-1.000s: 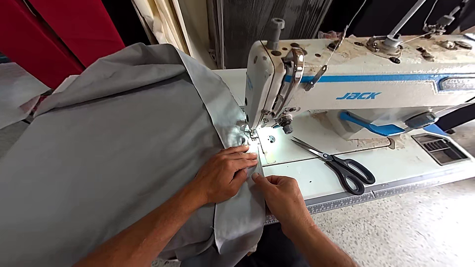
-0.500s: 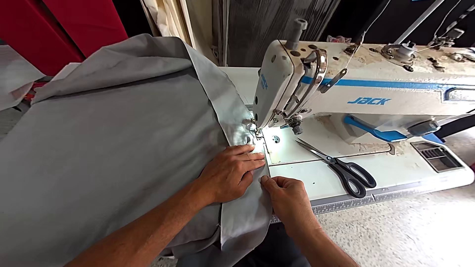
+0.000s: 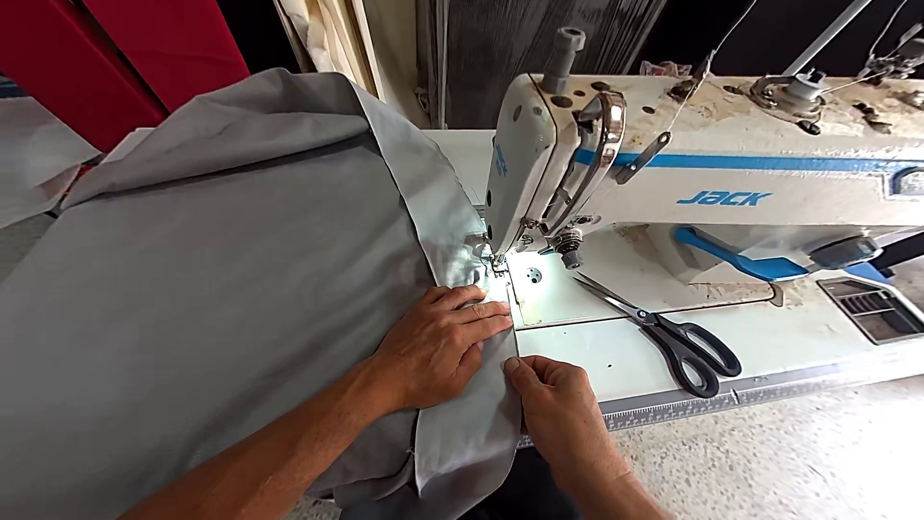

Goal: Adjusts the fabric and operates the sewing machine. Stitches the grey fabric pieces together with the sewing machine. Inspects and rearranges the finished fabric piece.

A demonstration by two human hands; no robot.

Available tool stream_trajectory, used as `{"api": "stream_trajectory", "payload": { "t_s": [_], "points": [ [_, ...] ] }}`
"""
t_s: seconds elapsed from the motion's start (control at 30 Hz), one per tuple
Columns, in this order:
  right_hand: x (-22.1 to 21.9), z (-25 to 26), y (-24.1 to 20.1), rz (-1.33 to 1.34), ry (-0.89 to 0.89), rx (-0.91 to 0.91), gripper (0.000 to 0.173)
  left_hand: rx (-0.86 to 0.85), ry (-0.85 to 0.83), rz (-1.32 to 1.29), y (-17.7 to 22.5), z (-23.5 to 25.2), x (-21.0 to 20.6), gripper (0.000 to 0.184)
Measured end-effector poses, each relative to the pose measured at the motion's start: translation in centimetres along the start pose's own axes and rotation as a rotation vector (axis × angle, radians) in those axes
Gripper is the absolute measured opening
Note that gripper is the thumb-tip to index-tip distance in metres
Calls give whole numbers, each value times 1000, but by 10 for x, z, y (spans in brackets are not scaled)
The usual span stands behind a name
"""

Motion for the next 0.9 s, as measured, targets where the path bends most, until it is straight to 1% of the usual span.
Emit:
{"api": "stream_trajectory", "payload": {
  "t_s": [0.23, 0.43, 0.63, 0.9],
  "points": [
    [-11, -2, -1, 79, -10, -26, 29, -71, -13, -13, -10, 0, 5, 46],
    [-22, -4, -2, 111, 21, 5, 31, -149, -44, -2, -20, 0, 9, 46],
    [-18, -4, 1, 140, 26, -1, 29, -136, -51, 8, -20, -2, 8, 47],
    [-13, -1, -3, 89, 37, -27, 28, -108, -43, 19, -17, 0, 6, 47]
  ]
}}
Point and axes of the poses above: each hand's wrist, its own z-axis towards the middle knuckle, its own x-axis out of the back of the hand, y = z × x, the point moved 5 cm from there along z, towards the middle knuckle, and after that the axes turned 1 degree about -x, right-handed, at the moved point
